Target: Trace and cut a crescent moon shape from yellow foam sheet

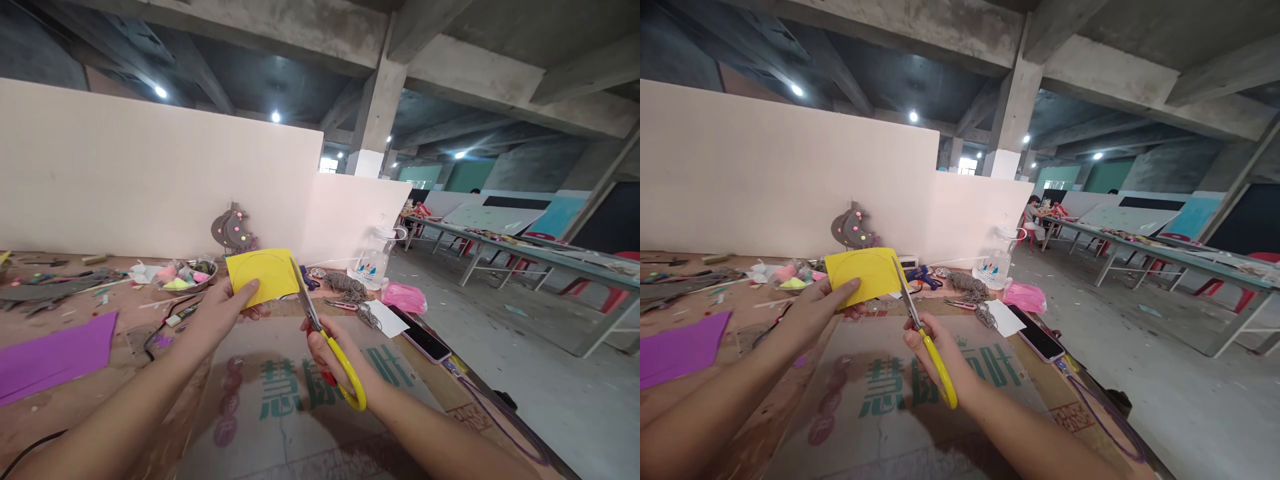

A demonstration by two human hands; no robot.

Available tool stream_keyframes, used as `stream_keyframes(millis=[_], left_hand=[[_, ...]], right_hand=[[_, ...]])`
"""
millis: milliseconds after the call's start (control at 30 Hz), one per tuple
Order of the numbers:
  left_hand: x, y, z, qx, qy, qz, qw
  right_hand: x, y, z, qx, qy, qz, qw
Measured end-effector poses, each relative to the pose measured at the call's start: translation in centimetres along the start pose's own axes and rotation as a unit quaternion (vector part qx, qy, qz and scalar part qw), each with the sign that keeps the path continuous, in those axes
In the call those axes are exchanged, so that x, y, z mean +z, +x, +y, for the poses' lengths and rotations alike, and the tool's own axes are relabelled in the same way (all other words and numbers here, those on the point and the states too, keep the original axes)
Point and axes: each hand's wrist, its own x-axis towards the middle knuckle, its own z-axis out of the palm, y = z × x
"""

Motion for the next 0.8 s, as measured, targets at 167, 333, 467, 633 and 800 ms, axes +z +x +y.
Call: stream_keyframes(millis=[167,333,467,633,800], left_hand=[[-0.09,0.08,0.0,0.004,-0.003,-0.003,1.0],[-0.16,0.06,0.14,0.009,-0.005,-0.005,1.0],[-0.17,0.08,0.42,0.01,-0.007,0.003,1.0],[-0.1,0.02,0.73,0.008,-0.008,0.016,1.0],[-0.17,-0.03,0.63,0.015,-0.003,0.022,1.0]], right_hand=[[-0.18,0.13,0.34,0.007,-0.004,-0.009,1.0],[-0.13,0.16,0.5,0.008,-0.01,-0.009,1.0],[-0.09,0.12,0.44,0.015,-0.017,-0.012,1.0],[-0.15,0.2,0.41,0.01,-0.011,-0.016,1.0],[-0.09,0.2,0.5,0.006,-0.008,-0.012,1.0]])
